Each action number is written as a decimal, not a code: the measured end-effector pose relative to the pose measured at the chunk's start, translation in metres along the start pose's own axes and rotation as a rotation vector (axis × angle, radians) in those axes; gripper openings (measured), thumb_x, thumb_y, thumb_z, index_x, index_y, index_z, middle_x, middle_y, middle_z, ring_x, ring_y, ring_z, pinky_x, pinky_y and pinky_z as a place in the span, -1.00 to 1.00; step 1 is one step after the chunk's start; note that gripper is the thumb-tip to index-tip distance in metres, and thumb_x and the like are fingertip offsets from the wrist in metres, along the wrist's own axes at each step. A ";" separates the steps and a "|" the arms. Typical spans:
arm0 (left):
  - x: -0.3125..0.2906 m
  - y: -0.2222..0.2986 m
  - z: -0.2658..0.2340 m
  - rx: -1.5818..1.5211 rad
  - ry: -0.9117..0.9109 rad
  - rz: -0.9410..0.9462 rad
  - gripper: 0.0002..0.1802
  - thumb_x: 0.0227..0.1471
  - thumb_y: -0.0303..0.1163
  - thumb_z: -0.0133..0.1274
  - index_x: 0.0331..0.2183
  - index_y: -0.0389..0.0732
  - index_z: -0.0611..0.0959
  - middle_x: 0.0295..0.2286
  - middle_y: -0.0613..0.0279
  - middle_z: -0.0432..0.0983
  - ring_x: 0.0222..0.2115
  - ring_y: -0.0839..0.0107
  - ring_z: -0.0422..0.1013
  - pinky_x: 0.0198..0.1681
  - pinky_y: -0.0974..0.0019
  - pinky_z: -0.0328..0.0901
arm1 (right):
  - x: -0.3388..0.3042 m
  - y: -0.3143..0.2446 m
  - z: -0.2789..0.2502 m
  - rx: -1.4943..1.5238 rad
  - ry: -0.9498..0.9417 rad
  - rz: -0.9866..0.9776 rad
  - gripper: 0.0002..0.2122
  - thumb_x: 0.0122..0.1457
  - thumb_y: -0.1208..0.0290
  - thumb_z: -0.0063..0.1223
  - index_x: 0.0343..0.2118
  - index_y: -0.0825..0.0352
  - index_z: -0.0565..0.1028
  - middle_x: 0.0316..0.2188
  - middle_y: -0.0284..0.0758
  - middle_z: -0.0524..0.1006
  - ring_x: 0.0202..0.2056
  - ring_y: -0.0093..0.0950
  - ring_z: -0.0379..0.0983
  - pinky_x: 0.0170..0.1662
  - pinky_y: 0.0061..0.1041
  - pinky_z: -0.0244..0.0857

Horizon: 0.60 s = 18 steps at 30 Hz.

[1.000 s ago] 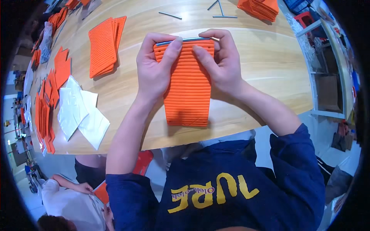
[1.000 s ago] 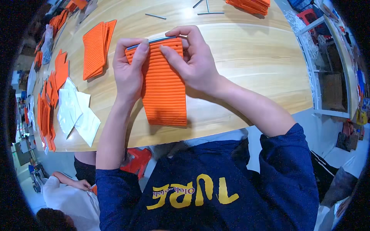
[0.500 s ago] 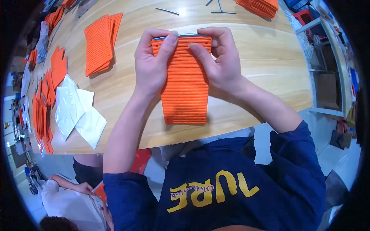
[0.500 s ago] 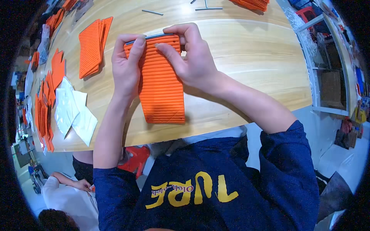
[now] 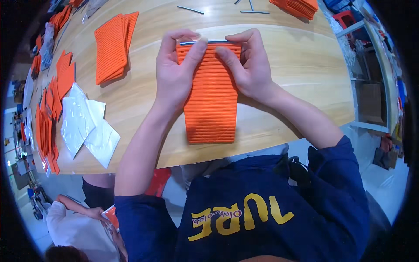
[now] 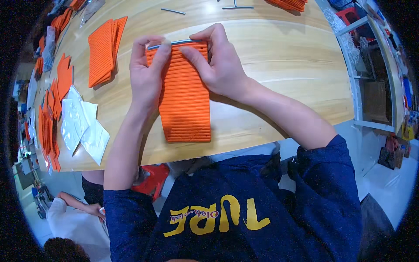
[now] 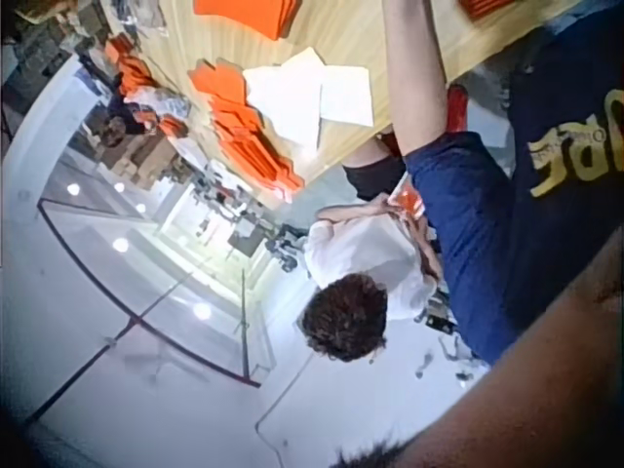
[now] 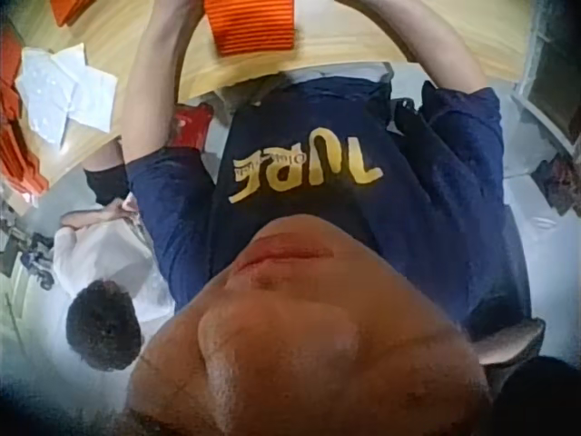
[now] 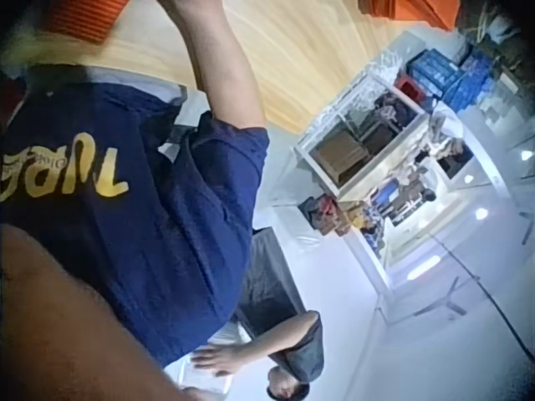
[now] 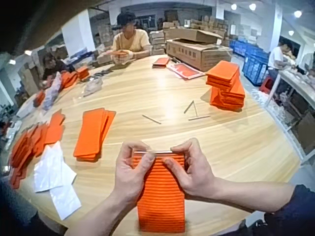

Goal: Manually folding and assembling orange corrugated components by inserting white and metal strips.

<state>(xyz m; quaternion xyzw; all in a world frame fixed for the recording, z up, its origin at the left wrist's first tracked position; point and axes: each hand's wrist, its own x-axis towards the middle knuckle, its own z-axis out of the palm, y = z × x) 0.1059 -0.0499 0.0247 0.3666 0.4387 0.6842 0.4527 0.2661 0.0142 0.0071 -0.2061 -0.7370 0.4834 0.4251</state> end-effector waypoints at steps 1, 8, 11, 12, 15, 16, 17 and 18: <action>0.000 0.000 0.000 0.078 -0.030 0.046 -0.83 0.17 -0.45 0.17 -0.20 -0.20 0.53 -0.34 0.26 0.53 -0.39 0.58 0.42 -0.27 0.50 0.37 | -0.001 0.001 0.000 0.019 -0.003 0.006 -0.73 0.32 0.52 0.05 -0.04 0.38 0.22 -0.20 -0.15 0.47 -0.30 -0.52 0.50 -0.22 -0.59 0.46; -0.001 0.003 -0.008 0.229 -0.166 0.127 -0.76 0.08 -0.51 0.21 -0.20 -0.21 0.52 -0.35 0.24 0.52 -0.41 0.53 0.43 -0.28 0.50 0.39 | 0.001 -0.002 0.000 0.117 -0.019 -0.003 -0.76 0.32 0.54 0.05 -0.08 0.38 0.22 -0.25 -0.18 0.48 -0.36 -0.55 0.49 -0.30 -0.66 0.44; 0.000 0.003 -0.011 0.219 -0.186 0.123 -0.74 0.06 -0.53 0.21 -0.19 -0.22 0.51 -0.36 0.24 0.52 -0.42 0.52 0.43 -0.30 0.51 0.39 | 0.000 -0.001 0.001 0.112 -0.019 -0.024 -0.77 0.32 0.55 0.05 -0.09 0.38 0.23 -0.27 -0.19 0.48 -0.38 -0.57 0.49 -0.32 -0.68 0.42; 0.000 0.003 -0.011 0.234 -0.192 0.135 -0.73 0.06 -0.54 0.21 -0.19 -0.22 0.51 -0.37 0.23 0.52 -0.43 0.52 0.43 -0.30 0.51 0.39 | -0.002 0.001 0.002 0.093 -0.016 -0.031 -0.78 0.32 0.55 0.04 -0.10 0.39 0.24 -0.28 -0.19 0.49 -0.38 -0.58 0.48 -0.33 -0.69 0.42; 0.000 0.000 -0.013 0.264 -0.202 0.156 -0.72 0.06 -0.56 0.20 -0.17 -0.23 0.50 -0.38 0.23 0.53 -0.44 0.52 0.43 -0.32 0.51 0.38 | -0.006 0.002 0.005 0.055 -0.009 -0.045 -0.79 0.32 0.57 0.04 -0.12 0.39 0.24 -0.31 -0.20 0.49 -0.40 -0.59 0.47 -0.35 -0.71 0.40; -0.001 -0.002 -0.013 0.234 -0.192 0.139 -0.71 0.05 -0.56 0.20 -0.17 -0.23 0.50 -0.38 0.22 0.53 -0.45 0.52 0.44 -0.33 0.51 0.39 | -0.007 0.001 0.006 0.095 0.005 -0.009 -0.80 0.32 0.57 0.04 -0.13 0.39 0.25 -0.32 -0.21 0.49 -0.41 -0.60 0.47 -0.36 -0.71 0.39; -0.001 -0.004 -0.013 0.203 -0.182 0.123 -0.70 0.04 -0.56 0.21 -0.17 -0.23 0.50 -0.39 0.22 0.53 -0.45 0.52 0.44 -0.35 0.51 0.39 | -0.008 0.001 0.008 0.135 0.020 0.028 -0.81 0.32 0.57 0.04 -0.14 0.40 0.26 -0.34 -0.22 0.49 -0.42 -0.61 0.46 -0.37 -0.72 0.39; -0.001 -0.005 -0.013 0.173 -0.172 0.106 -0.69 0.04 -0.56 0.21 -0.17 -0.23 0.50 -0.39 0.21 0.54 -0.46 0.53 0.44 -0.36 0.51 0.39 | -0.008 0.001 0.010 0.175 0.034 0.064 -0.82 0.32 0.57 0.04 -0.15 0.40 0.26 -0.35 -0.22 0.49 -0.43 -0.62 0.46 -0.38 -0.73 0.38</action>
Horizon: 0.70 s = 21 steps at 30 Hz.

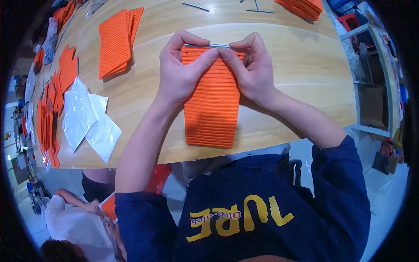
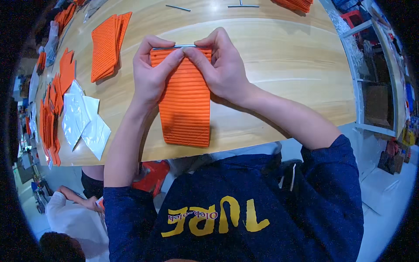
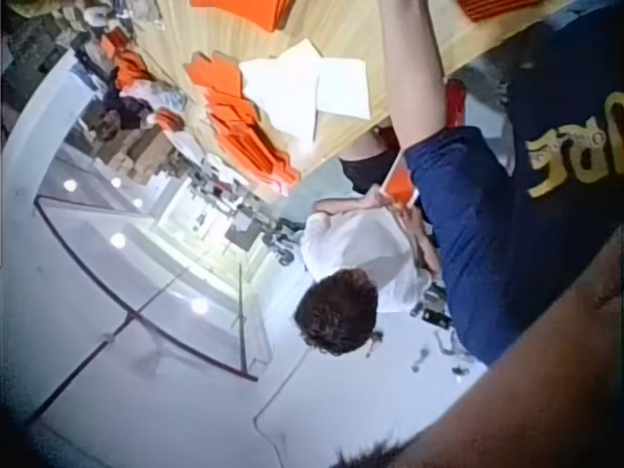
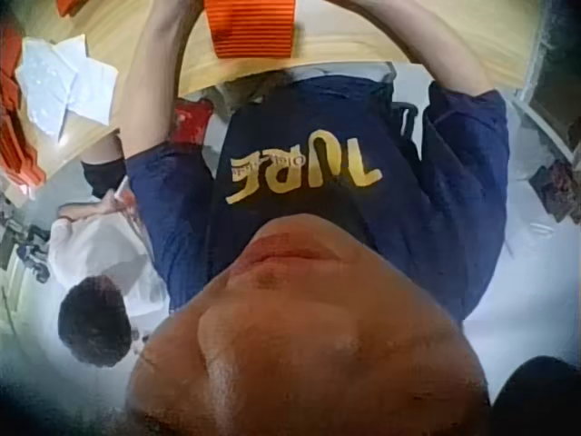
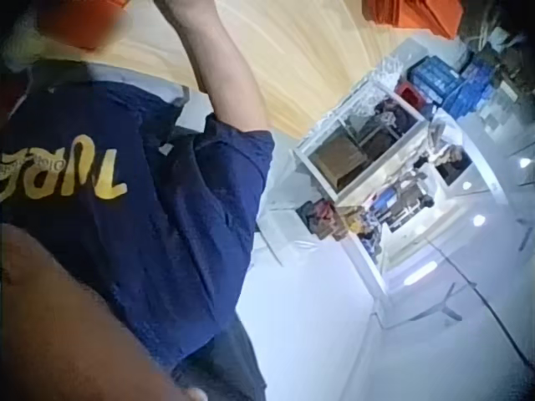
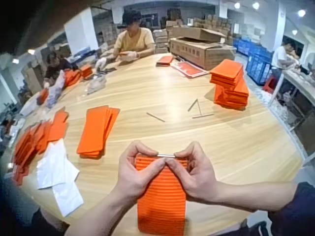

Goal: Manually folding and assembling orange corrugated components by inserting white and metal strips.

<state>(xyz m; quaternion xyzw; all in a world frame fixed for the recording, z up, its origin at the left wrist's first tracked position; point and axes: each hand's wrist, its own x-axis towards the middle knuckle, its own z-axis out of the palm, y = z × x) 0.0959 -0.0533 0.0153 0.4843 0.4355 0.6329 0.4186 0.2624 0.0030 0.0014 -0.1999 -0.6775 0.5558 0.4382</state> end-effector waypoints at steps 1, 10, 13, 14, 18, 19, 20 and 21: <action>0.000 -0.001 0.000 -0.031 0.010 -0.015 -0.69 0.03 -0.56 0.22 -0.17 -0.23 0.50 -0.40 0.21 0.54 -0.46 0.53 0.44 -0.38 0.51 0.39 | -0.001 0.000 0.002 0.040 0.017 0.036 -0.83 0.32 0.57 0.04 -0.16 0.40 0.27 -0.37 -0.23 0.49 -0.44 -0.63 0.45 -0.39 -0.73 0.37; 0.008 0.027 0.006 -0.084 -0.033 -0.127 -0.73 0.06 -0.50 0.22 -0.17 -0.30 0.58 -0.47 0.19 0.56 -0.52 0.52 0.46 -0.50 0.52 0.39 | 0.007 -0.012 0.000 0.262 0.065 0.096 -0.83 0.32 0.55 0.05 -0.18 0.43 0.29 -0.37 -0.23 0.50 -0.44 -0.60 0.47 -0.41 -0.72 0.38; 0.005 0.024 0.004 -0.124 -0.071 -0.217 -0.76 0.08 -0.46 0.20 -0.19 -0.33 0.60 -0.47 0.17 0.58 -0.53 0.51 0.47 -0.51 0.51 0.38 | 0.007 -0.018 -0.010 0.180 0.022 0.087 -0.83 0.32 0.54 0.06 -0.18 0.44 0.30 -0.36 -0.22 0.50 -0.43 -0.60 0.48 -0.39 -0.72 0.39; 0.005 0.021 0.001 -0.140 -0.113 -0.274 -0.77 0.10 -0.45 0.19 -0.20 -0.34 0.61 -0.46 0.16 0.58 -0.53 0.50 0.48 -0.51 0.51 0.39 | 0.008 -0.020 -0.012 0.123 0.011 0.093 -0.84 0.31 0.54 0.06 -0.19 0.44 0.31 -0.36 -0.23 0.50 -0.43 -0.60 0.47 -0.39 -0.72 0.39; 0.004 0.017 -0.008 -0.137 -0.193 -0.385 -0.77 0.14 -0.40 0.15 -0.23 -0.37 0.64 -0.45 0.14 0.60 -0.52 0.48 0.49 -0.50 0.50 0.39 | 0.010 -0.021 -0.010 0.028 -0.004 0.109 -0.86 0.31 0.54 0.06 -0.20 0.44 0.34 -0.37 -0.24 0.50 -0.43 -0.61 0.45 -0.38 -0.71 0.38; 0.005 0.017 -0.008 -0.110 -0.201 -0.382 -0.77 0.15 -0.39 0.14 -0.24 -0.38 0.64 -0.44 0.13 0.60 -0.52 0.48 0.49 -0.50 0.49 0.40 | 0.011 -0.021 -0.009 0.037 0.009 0.118 -0.87 0.31 0.54 0.06 -0.20 0.44 0.36 -0.37 -0.25 0.50 -0.44 -0.61 0.44 -0.38 -0.71 0.37; 0.006 0.017 -0.009 -0.083 -0.210 -0.378 -0.77 0.16 -0.38 0.13 -0.25 -0.39 0.64 -0.43 0.12 0.61 -0.51 0.48 0.49 -0.49 0.49 0.40 | 0.012 -0.021 -0.008 0.045 0.022 0.127 -0.88 0.31 0.54 0.07 -0.21 0.43 0.37 -0.37 -0.26 0.50 -0.44 -0.62 0.43 -0.38 -0.71 0.36; 0.007 0.018 -0.010 -0.056 -0.219 -0.374 -0.76 0.17 -0.37 0.12 -0.26 -0.39 0.65 -0.42 0.11 0.61 -0.50 0.47 0.50 -0.49 0.49 0.40 | 0.013 -0.022 -0.007 0.053 0.035 0.136 -0.88 0.30 0.54 0.07 -0.21 0.43 0.38 -0.38 -0.26 0.50 -0.45 -0.62 0.43 -0.38 -0.71 0.35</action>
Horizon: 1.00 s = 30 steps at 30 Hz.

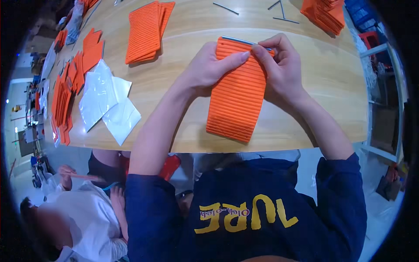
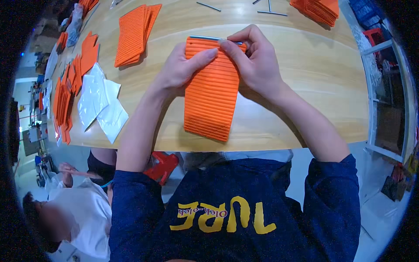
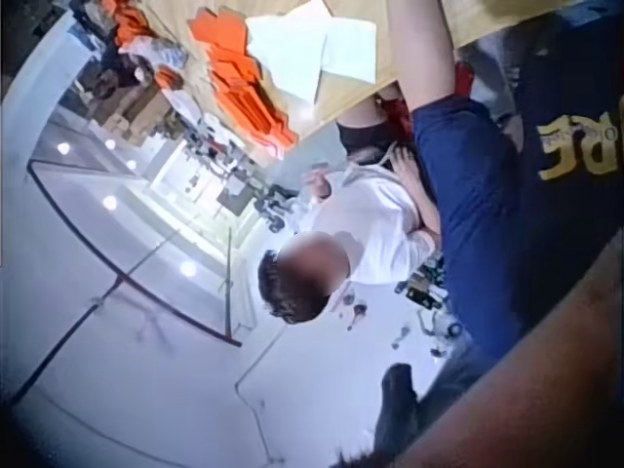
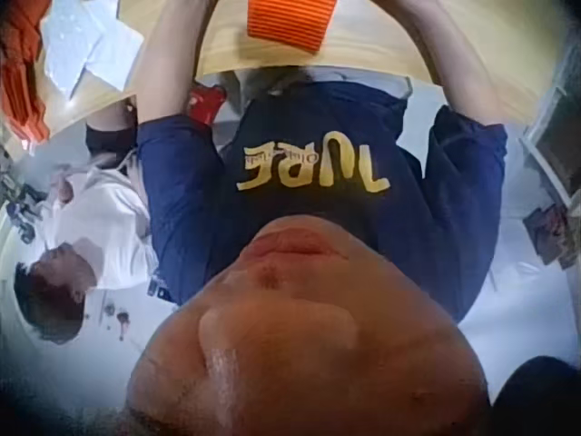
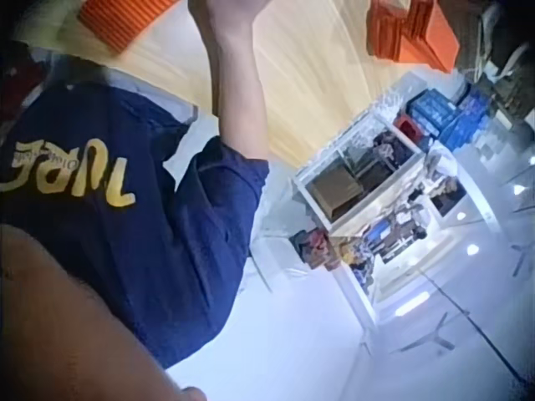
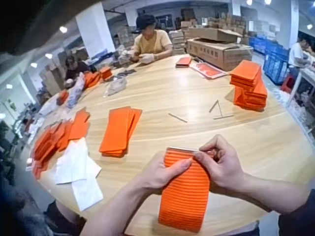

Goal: Manually folding and assembling orange corrugated components by inserting white and metal strips.

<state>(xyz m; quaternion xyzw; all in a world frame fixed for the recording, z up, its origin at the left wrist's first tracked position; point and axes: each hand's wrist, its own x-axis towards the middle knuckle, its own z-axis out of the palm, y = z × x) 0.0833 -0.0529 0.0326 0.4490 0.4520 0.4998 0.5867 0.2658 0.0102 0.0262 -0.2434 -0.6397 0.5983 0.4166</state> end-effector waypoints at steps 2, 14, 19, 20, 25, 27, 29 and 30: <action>0.001 -0.001 -0.001 0.017 -0.004 0.010 -0.76 0.17 -0.37 0.12 -0.26 -0.39 0.65 -0.42 0.11 0.61 -0.50 0.47 0.50 -0.48 0.49 0.40 | 0.000 0.001 -0.001 0.005 -0.008 -0.001 -0.89 0.30 0.55 0.06 -0.21 0.43 0.38 -0.38 -0.27 0.49 -0.45 -0.62 0.42 -0.39 -0.71 0.34; -0.002 -0.012 -0.004 -0.158 -0.130 -0.079 -0.67 0.19 -0.44 0.08 -0.04 -0.40 0.52 -0.19 0.02 0.57 -0.24 0.37 0.52 -0.13 0.39 0.46 | 0.005 0.009 -0.011 0.136 0.040 0.131 -0.85 0.33 0.51 0.00 -0.08 0.40 0.39 -0.39 -0.25 0.55 -0.46 -0.60 0.43 -0.40 -0.66 0.34; -0.016 -0.011 -0.005 -0.248 -0.185 -0.092 -0.66 0.22 -0.41 0.07 -0.03 -0.38 0.51 -0.16 0.04 0.56 -0.18 0.36 0.52 -0.08 0.38 0.43 | 0.006 -0.001 -0.006 0.168 0.048 0.177 -0.81 0.35 0.51 -0.04 -0.01 0.37 0.37 -0.45 -0.29 0.54 -0.50 -0.61 0.41 -0.44 -0.68 0.30; -0.017 -0.010 -0.002 -0.278 -0.183 -0.106 -0.65 0.22 -0.39 0.07 -0.02 -0.38 0.51 -0.15 0.05 0.56 -0.18 0.37 0.51 -0.07 0.39 0.43 | 0.006 -0.002 -0.007 0.181 0.050 0.193 -0.80 0.36 0.50 -0.05 0.00 0.37 0.36 -0.46 -0.30 0.54 -0.51 -0.61 0.41 -0.46 -0.68 0.29; -0.015 -0.001 0.020 -0.220 -0.003 -0.138 -0.72 0.27 -0.44 -0.03 -0.05 -0.39 0.52 -0.18 0.02 0.54 -0.22 0.36 0.52 -0.15 0.34 0.46 | 0.016 0.021 -0.029 0.109 -0.095 0.064 -0.76 0.38 0.48 -0.10 0.07 0.37 0.34 -0.51 -0.32 0.51 -0.53 -0.63 0.36 -0.47 -0.69 0.23; -0.017 -0.002 0.024 -0.214 0.010 -0.124 -0.72 0.27 -0.43 -0.03 -0.06 -0.39 0.52 -0.19 0.03 0.54 -0.23 0.36 0.52 -0.17 0.34 0.47 | 0.013 0.018 -0.023 0.177 -0.072 0.102 -0.75 0.38 0.47 -0.11 0.08 0.36 0.34 -0.50 -0.33 0.51 -0.53 -0.64 0.35 -0.47 -0.69 0.22; -0.016 -0.003 0.028 -0.209 0.021 -0.084 -0.73 0.29 -0.40 -0.04 -0.07 -0.38 0.52 -0.20 0.03 0.54 -0.25 0.38 0.52 -0.20 0.35 0.47 | 0.009 0.009 -0.016 0.294 -0.020 0.171 -0.74 0.39 0.46 -0.12 0.09 0.36 0.34 -0.50 -0.34 0.50 -0.53 -0.65 0.32 -0.46 -0.69 0.20; -0.017 -0.003 0.030 -0.207 0.029 -0.063 -0.73 0.29 -0.39 -0.04 -0.08 -0.38 0.52 -0.21 0.03 0.54 -0.26 0.39 0.52 -0.21 0.35 0.47 | 0.008 0.005 -0.015 0.352 0.003 0.206 -0.73 0.39 0.45 -0.13 0.10 0.36 0.34 -0.49 -0.34 0.50 -0.53 -0.66 0.31 -0.45 -0.69 0.19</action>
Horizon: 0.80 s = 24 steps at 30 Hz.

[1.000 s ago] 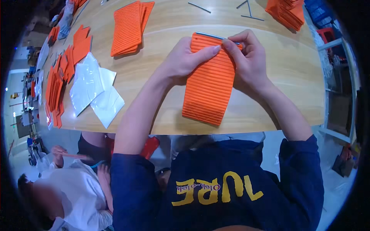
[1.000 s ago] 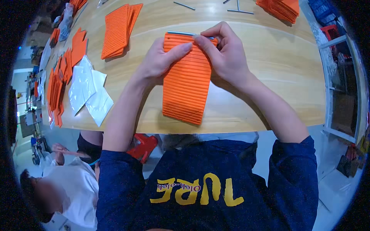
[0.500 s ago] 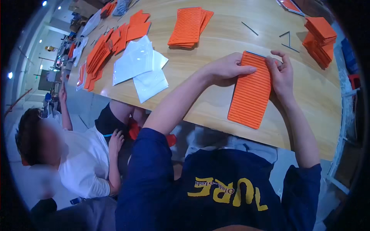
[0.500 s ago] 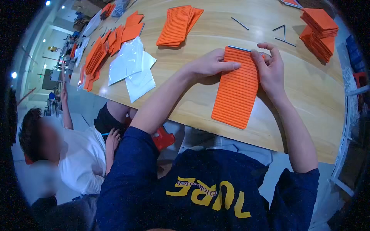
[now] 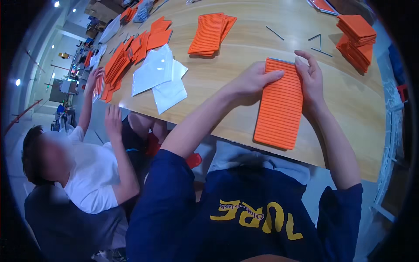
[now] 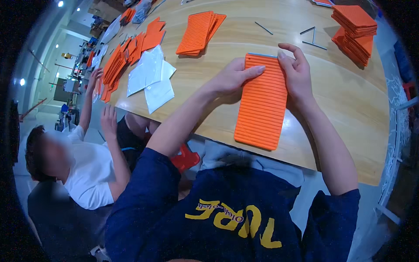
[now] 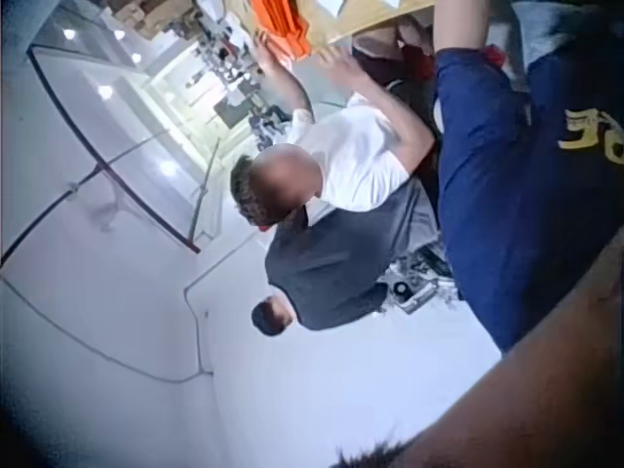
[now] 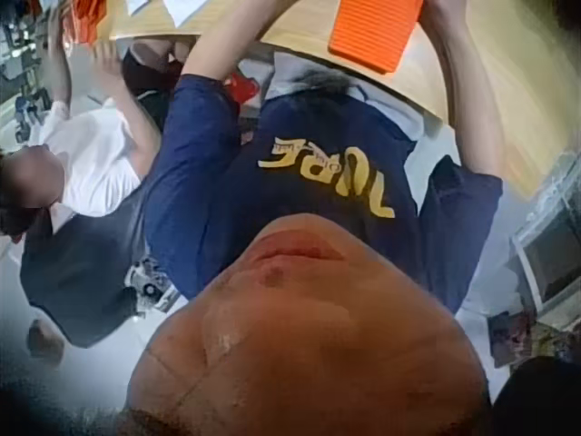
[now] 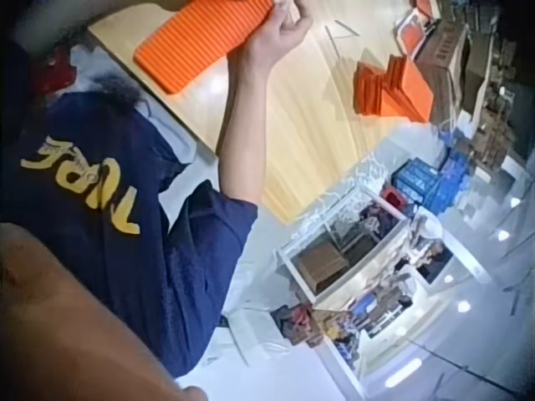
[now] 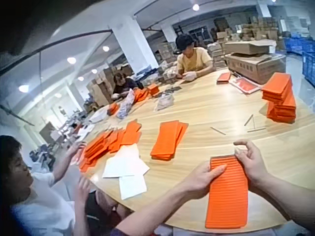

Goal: Manually folding and assembling orange corrugated components by inserting white and metal strips.

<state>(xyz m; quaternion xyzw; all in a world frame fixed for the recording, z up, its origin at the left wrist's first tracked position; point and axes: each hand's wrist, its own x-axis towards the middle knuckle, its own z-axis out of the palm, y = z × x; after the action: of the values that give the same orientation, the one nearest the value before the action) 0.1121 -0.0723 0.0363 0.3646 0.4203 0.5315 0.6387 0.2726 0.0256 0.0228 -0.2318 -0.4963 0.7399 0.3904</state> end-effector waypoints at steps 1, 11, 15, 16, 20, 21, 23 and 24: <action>-0.003 0.001 0.006 0.028 0.028 0.027 -0.71 0.30 -0.35 -0.05 -0.09 -0.38 0.53 -0.24 0.05 0.55 -0.30 0.40 0.51 -0.25 0.38 0.46 | 0.000 -0.003 0.001 -0.009 0.001 0.019 -0.72 0.38 0.44 -0.12 0.11 0.36 0.34 -0.47 -0.34 0.50 -0.50 -0.66 0.32 -0.43 -0.68 0.20; 0.004 -0.019 0.005 0.201 0.211 0.221 -0.68 0.32 -0.31 -0.09 -0.20 -0.38 0.61 -0.36 0.14 0.56 -0.41 0.49 0.46 -0.36 0.46 0.38 | -0.002 0.009 0.000 -0.268 0.058 -0.057 -0.59 0.37 0.32 -0.17 0.23 0.34 0.28 -0.04 -0.16 0.44 -0.16 -0.51 0.40 -0.13 -0.56 0.33; 0.010 -0.019 -0.001 0.124 0.133 0.298 -0.66 0.32 -0.28 -0.08 -0.24 -0.39 0.61 -0.39 0.12 0.56 -0.45 0.49 0.46 -0.39 0.47 0.38 | 0.007 0.002 -0.001 -0.261 -0.006 -0.002 -0.57 0.39 0.29 -0.20 0.25 0.34 0.26 -0.02 -0.15 0.43 -0.18 -0.52 0.43 -0.16 -0.60 0.34; 0.012 -0.021 -0.002 0.125 0.138 0.301 -0.66 0.32 -0.28 -0.08 -0.24 -0.39 0.61 -0.39 0.12 0.56 -0.45 0.49 0.46 -0.39 0.47 0.38 | 0.008 0.003 -0.003 -0.261 -0.012 -0.001 -0.57 0.39 0.29 -0.20 0.25 0.34 0.26 -0.02 -0.15 0.43 -0.18 -0.52 0.43 -0.16 -0.60 0.34; 0.015 -0.024 -0.004 0.111 0.137 0.311 -0.66 0.32 -0.28 -0.07 -0.28 -0.39 0.61 -0.41 0.11 0.57 -0.47 0.49 0.47 -0.40 0.48 0.39 | 0.009 0.007 -0.008 -0.188 -0.044 0.056 -0.57 0.39 0.27 -0.20 0.25 0.34 0.25 -0.03 -0.14 0.43 -0.21 -0.54 0.44 -0.19 -0.62 0.36; 0.015 -0.024 -0.004 0.108 0.142 0.313 -0.66 0.32 -0.28 -0.07 -0.28 -0.39 0.61 -0.41 0.11 0.57 -0.47 0.49 0.47 -0.40 0.48 0.39 | 0.009 0.007 -0.007 -0.190 -0.049 0.059 -0.57 0.39 0.27 -0.20 0.25 0.34 0.25 -0.03 -0.14 0.43 -0.21 -0.54 0.44 -0.19 -0.62 0.36; 0.016 -0.026 -0.005 0.069 0.138 0.309 -0.66 0.32 -0.28 -0.08 -0.29 -0.39 0.61 -0.42 0.12 0.56 -0.48 0.50 0.46 -0.41 0.48 0.39 | 0.006 0.006 -0.002 -0.152 -0.029 0.074 -0.57 0.40 0.26 -0.21 0.26 0.34 0.25 -0.04 -0.14 0.44 -0.20 -0.54 0.44 -0.17 -0.60 0.36; 0.015 -0.026 -0.005 0.050 0.135 0.306 -0.66 0.32 -0.28 -0.08 -0.30 -0.39 0.61 -0.42 0.12 0.56 -0.48 0.51 0.46 -0.41 0.48 0.39 | 0.005 0.006 0.001 -0.133 -0.018 0.082 -0.57 0.40 0.26 -0.21 0.26 0.34 0.25 -0.05 -0.15 0.45 -0.20 -0.54 0.45 -0.17 -0.59 0.36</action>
<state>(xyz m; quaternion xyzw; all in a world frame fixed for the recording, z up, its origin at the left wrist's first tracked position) 0.1183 -0.0615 0.0084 0.4034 0.4149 0.6354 0.5112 0.2670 0.0283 0.0178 -0.2708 -0.5379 0.7227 0.3391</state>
